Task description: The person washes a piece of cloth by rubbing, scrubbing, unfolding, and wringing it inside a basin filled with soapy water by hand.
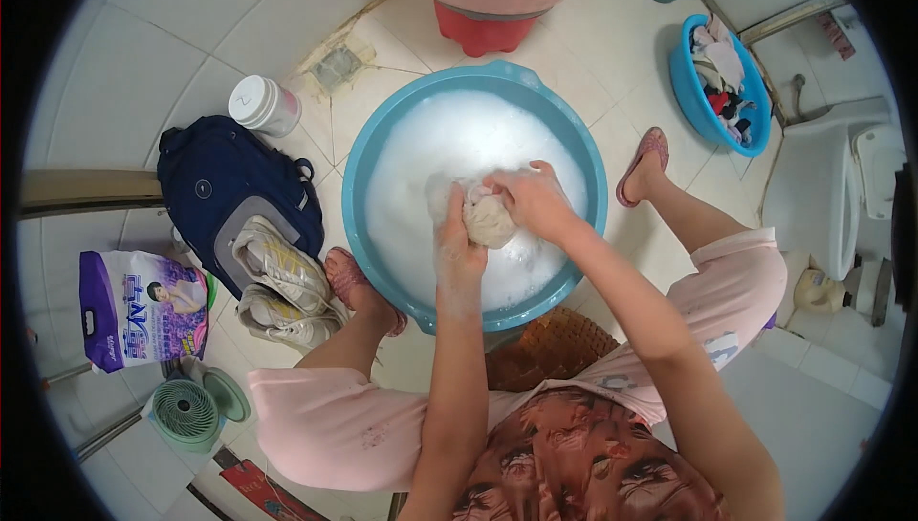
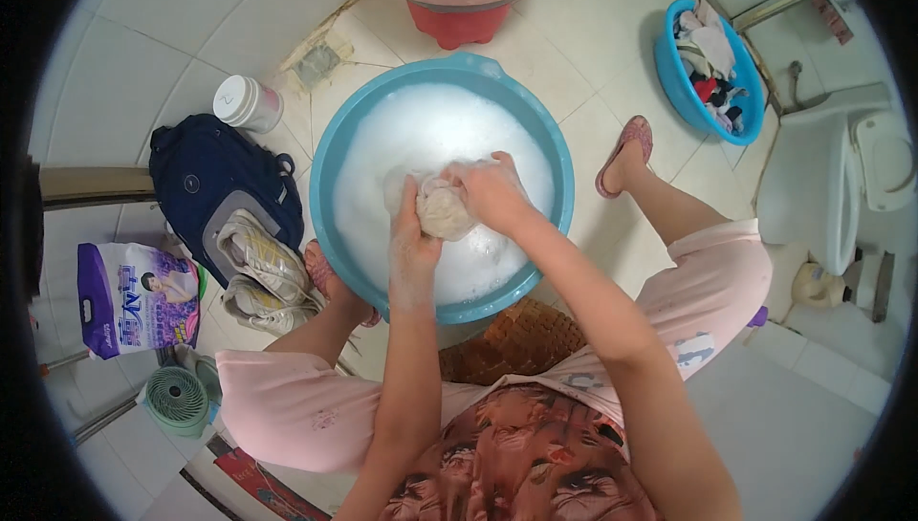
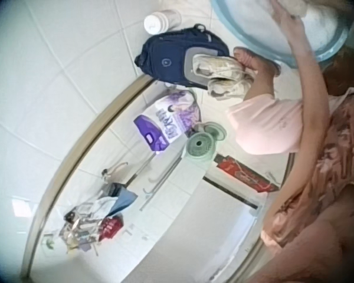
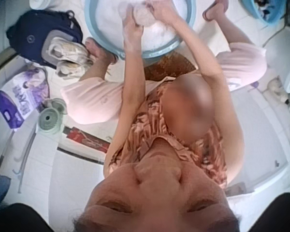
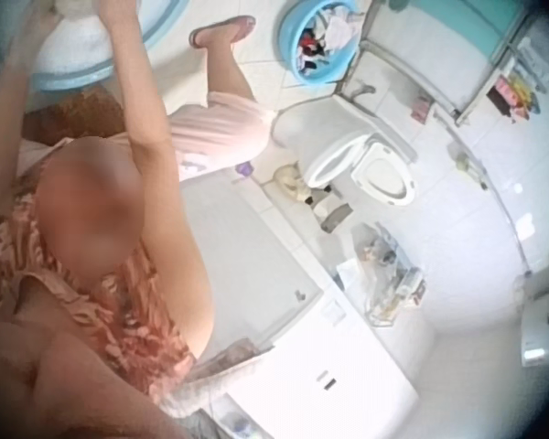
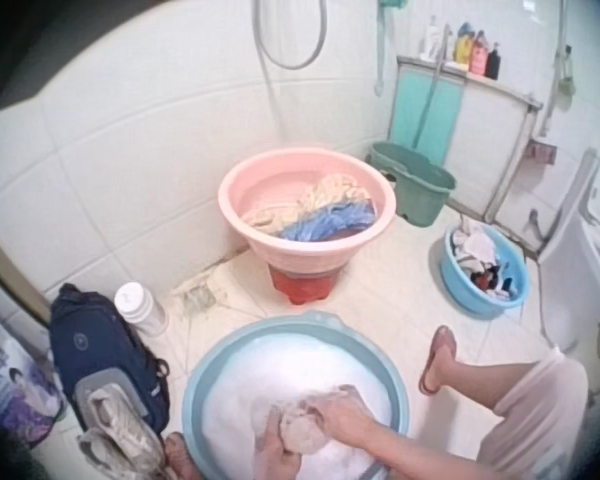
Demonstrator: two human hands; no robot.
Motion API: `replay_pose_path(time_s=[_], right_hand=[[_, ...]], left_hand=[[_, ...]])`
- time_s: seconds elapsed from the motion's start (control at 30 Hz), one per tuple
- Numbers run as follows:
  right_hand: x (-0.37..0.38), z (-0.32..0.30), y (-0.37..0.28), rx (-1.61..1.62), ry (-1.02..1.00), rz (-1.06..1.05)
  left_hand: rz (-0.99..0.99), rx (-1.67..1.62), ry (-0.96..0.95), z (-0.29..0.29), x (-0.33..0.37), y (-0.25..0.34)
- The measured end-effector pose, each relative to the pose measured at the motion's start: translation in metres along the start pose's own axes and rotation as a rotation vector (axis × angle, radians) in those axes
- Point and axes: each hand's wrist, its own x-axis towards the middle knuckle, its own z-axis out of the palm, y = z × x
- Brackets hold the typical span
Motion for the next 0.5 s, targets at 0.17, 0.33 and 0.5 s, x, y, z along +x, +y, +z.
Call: replay_pose_path(time_s=[0.17,0.33,0.5], right_hand=[[-0.020,0.014,0.018,1.051,-0.427,0.138],[-0.039,0.019,-0.017,0.534,-0.156,0.141],[-0.079,0.036,-0.056,-0.158,0.199,-0.295]], left_hand=[[0.085,-0.121,-0.077,-0.002,0.000,-0.002],[0.040,-0.218,-0.129,-0.014,0.010,0.004],[0.267,-0.051,-0.248,-0.036,-0.006,-0.022]])
